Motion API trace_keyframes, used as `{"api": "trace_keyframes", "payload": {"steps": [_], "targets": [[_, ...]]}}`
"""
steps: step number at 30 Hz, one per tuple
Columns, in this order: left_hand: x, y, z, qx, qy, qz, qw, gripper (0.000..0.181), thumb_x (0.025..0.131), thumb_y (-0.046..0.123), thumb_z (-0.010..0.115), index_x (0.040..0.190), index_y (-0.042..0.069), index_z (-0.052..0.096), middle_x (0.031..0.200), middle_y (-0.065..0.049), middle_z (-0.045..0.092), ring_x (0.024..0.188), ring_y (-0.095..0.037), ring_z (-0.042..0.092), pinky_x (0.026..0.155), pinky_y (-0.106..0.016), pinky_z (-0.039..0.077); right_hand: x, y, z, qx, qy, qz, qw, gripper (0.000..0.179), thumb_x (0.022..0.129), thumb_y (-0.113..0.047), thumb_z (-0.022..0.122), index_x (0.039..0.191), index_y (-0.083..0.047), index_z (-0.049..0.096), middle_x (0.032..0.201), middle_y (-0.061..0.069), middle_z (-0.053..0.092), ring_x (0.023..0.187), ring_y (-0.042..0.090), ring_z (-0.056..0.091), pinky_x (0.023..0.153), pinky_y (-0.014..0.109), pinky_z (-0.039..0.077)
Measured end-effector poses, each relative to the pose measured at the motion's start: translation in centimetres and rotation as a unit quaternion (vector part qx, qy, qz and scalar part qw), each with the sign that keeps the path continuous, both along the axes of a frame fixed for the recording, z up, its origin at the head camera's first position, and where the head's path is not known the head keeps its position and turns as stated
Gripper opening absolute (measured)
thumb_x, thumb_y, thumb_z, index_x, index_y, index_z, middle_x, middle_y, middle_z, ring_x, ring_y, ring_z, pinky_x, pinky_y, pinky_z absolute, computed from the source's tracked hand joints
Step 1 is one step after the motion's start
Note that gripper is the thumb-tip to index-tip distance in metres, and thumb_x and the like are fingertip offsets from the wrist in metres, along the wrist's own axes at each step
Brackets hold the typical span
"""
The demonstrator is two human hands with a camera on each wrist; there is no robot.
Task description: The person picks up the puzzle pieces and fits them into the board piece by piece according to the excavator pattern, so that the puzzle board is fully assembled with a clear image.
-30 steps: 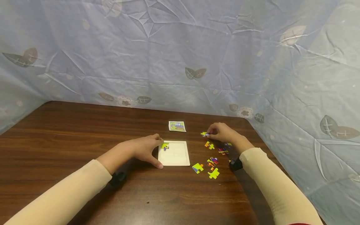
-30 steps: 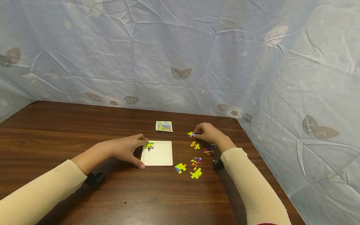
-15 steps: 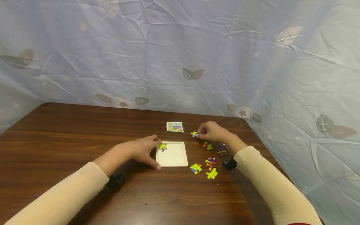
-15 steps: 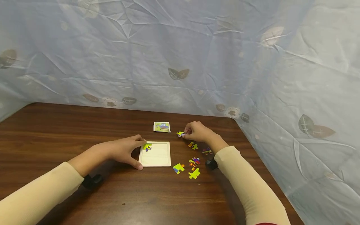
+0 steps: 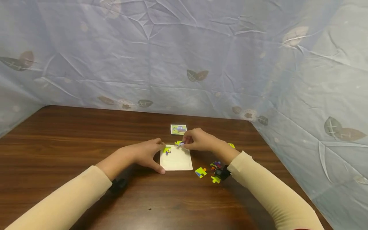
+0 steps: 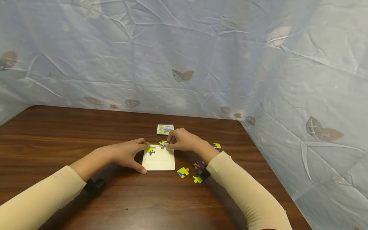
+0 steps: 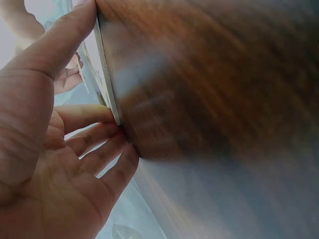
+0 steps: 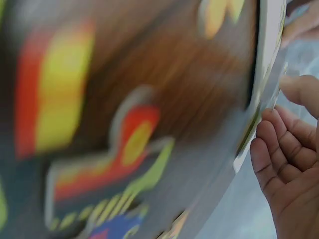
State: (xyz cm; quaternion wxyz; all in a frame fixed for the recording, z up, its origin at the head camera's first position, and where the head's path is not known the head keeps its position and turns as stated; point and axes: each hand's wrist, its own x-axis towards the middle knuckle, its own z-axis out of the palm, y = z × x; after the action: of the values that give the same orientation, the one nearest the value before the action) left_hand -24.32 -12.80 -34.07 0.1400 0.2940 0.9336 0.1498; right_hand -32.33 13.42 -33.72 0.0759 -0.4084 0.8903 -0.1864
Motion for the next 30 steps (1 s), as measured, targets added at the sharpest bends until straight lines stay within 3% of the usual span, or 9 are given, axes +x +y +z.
{"api": "trace_keyframes", "payload": {"steps": [12,22,30], "targets": [[0.0,-0.1,-0.1,0.001,0.011,-0.007,0.9999,0.104,0.082,0.056,0.085,0.154,-0.008,0.044,0.148,-0.022,0.049,0.140,-0.041,0.051,0.117,-0.055,0.044,1.8,-2.1,0.0,0.047,-0.010,0.013,0.9988,0.017,0.099,-0.017,0.073,0.106,-0.002,0.073,0.098,0.008,0.077,0.087,0.011,0.070,0.080,0.020,0.058],[0.1,-0.2,-0.2,0.002,0.010,-0.005,0.9999,0.104,0.082,0.057,0.085,0.154,-0.007,0.044,0.148,-0.021,0.049,0.139,-0.041,0.052,0.117,-0.055,0.045,2.0,-2.4,-0.1,0.050,-0.015,0.013,0.9986,0.015,0.099,-0.016,0.072,0.106,-0.003,0.073,0.098,0.007,0.076,0.087,0.011,0.069,0.080,0.019,0.057],[0.1,-0.2,-0.2,0.003,0.012,-0.005,0.9999,0.105,0.082,0.057,0.085,0.154,-0.007,0.044,0.148,-0.021,0.049,0.139,-0.040,0.052,0.117,-0.055,0.045,2.2,-2.7,0.0,0.068,0.006,0.021,0.9974,0.013,0.099,-0.015,0.072,0.105,-0.004,0.074,0.098,0.006,0.076,0.086,0.010,0.068,0.077,0.019,0.056]]}}
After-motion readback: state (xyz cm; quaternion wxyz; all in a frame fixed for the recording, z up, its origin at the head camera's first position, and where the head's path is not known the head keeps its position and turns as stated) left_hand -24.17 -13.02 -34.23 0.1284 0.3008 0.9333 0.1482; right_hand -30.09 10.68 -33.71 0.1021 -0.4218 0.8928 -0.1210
